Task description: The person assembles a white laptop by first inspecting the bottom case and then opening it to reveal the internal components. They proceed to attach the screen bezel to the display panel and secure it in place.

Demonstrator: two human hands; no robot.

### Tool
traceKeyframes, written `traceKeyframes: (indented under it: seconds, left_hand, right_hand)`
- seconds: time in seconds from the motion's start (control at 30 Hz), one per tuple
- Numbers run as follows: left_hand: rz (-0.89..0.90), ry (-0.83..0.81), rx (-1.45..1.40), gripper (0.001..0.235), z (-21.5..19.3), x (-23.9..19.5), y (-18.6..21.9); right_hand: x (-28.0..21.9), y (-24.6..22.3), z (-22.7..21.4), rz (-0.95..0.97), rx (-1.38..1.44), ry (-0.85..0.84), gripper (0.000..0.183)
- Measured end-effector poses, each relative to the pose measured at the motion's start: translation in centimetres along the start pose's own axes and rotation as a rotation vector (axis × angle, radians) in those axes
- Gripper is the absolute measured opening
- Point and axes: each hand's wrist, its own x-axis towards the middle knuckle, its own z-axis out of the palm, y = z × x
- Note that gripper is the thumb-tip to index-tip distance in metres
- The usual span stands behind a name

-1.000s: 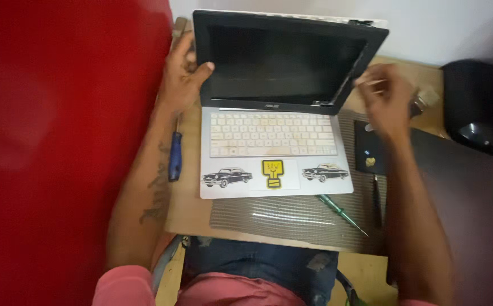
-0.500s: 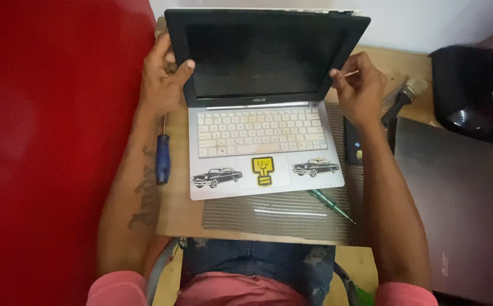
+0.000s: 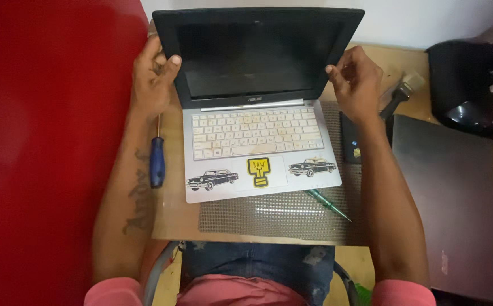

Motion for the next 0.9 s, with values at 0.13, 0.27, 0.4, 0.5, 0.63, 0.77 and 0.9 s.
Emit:
traceKeyframes:
  seconds: [0.13, 0.27, 0.4, 0.5, 0.63, 0.77, 0.9]
  left_hand:
    - [0.029, -0.003, 0.001, 0.041, -0.1, 0.0, -0.4]
    - [0.023, -0.006, 0.013, 0.032, -0.3, -0.1, -0.7]
    - [-0.039, -0.023, 0.048, 0.032, -0.4, -0.2, 0.5]
    - [-0.020, 0.012, 0.066, 0.032, -0.2, -0.2, 0.4]
    - [0.020, 0.016, 0.114, 0.044, -0.1, -0.2, 0.3]
    - [0.063, -0.020, -0.012, 0.037, -0.2, 0.0, -0.3]
    - [0.027, -0.031, -0.056, 0.035, 0.0, 0.1, 0.2]
  right_hand:
    - [-0.5, 0.3, 0.2, 0.039, 0.020, -0.022, 0.035]
    - [-0.3, 0.2, 0.3, 0.056, 0.091, -0.035, 0.029]
    - [0.1, 0.3, 0.3, 0.259, 0.196, -0.174, 0.047]
    - [-0.3, 0.5, 1.1, 0.300, -0.106, -0.371, 0.080]
    - [-1.0, 1.2, 2.0, 0.329, 0.000, -0.340, 0.065]
    - [-2.1, 2.3, 2.6, 0.322, -0.092, -0.237, 0.049]
    - [-2.7, 2.9, 2.8, 0.281, -0.043, -0.212, 0.058]
